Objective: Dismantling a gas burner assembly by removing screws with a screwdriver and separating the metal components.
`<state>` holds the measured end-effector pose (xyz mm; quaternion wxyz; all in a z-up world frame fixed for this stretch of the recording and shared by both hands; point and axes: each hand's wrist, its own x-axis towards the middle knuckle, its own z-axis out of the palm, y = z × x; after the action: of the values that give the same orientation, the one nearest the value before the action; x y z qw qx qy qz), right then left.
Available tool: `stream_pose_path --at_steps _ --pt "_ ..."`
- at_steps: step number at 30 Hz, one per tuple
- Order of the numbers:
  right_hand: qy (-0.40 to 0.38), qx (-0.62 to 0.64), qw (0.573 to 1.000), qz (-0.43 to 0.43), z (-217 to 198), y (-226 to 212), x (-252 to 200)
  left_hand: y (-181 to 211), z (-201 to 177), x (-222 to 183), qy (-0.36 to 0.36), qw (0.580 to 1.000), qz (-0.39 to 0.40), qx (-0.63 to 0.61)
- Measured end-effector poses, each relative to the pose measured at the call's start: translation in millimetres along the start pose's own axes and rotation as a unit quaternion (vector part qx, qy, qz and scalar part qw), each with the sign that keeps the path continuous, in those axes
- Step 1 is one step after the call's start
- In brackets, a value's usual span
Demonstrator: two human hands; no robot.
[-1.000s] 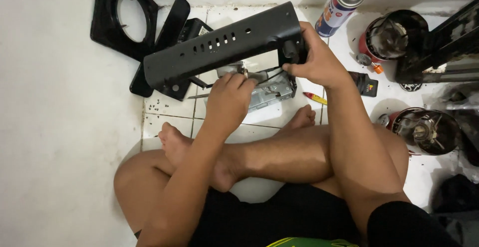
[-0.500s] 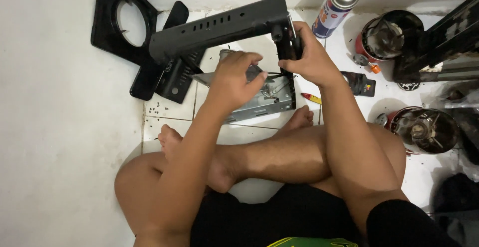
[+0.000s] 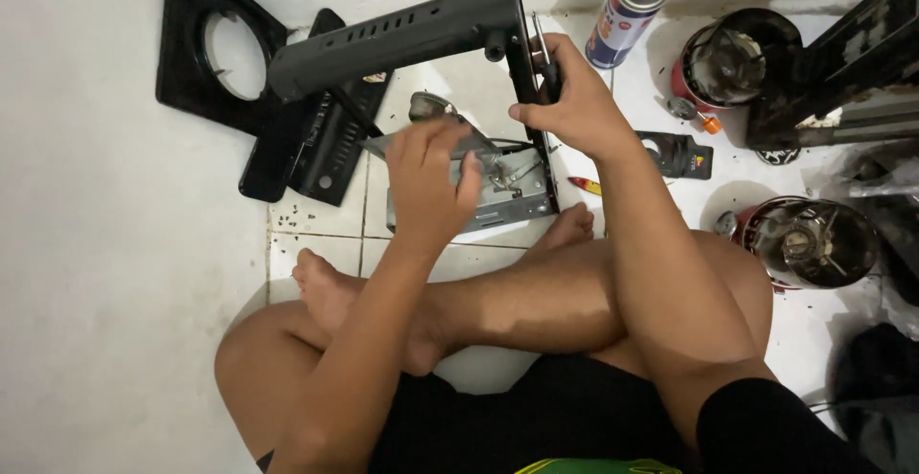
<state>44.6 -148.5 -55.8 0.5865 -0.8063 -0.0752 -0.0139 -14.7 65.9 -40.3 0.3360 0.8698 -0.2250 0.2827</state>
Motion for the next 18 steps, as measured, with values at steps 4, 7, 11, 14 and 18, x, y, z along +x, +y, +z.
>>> stream_pose_path --at_steps 4,7,11,14,18 --pt "0.020 0.002 1.000 0.023 2.9 3.3 5.0 -6.5 3.5 -31.7 -0.098 0.995 -0.004 -0.002" --pt "0.047 -0.026 0.998 0.020 5.1 14.1 13.7 -13.2 20.8 -54.3 -0.198 0.979 0.042 0.000" --pt "0.056 0.038 0.997 0.030 11.5 34.2 25.8 -18.4 50.1 -77.2 -0.323 0.931 0.056 0.158" --pt "0.058 0.060 0.993 0.079 14.5 37.4 32.9 -22.1 66.1 -82.8 -0.294 0.923 0.094 0.231" --pt "0.039 0.101 0.987 0.119 17.8 35.6 35.8 -22.9 73.7 -87.3 -0.239 0.936 0.091 0.241"
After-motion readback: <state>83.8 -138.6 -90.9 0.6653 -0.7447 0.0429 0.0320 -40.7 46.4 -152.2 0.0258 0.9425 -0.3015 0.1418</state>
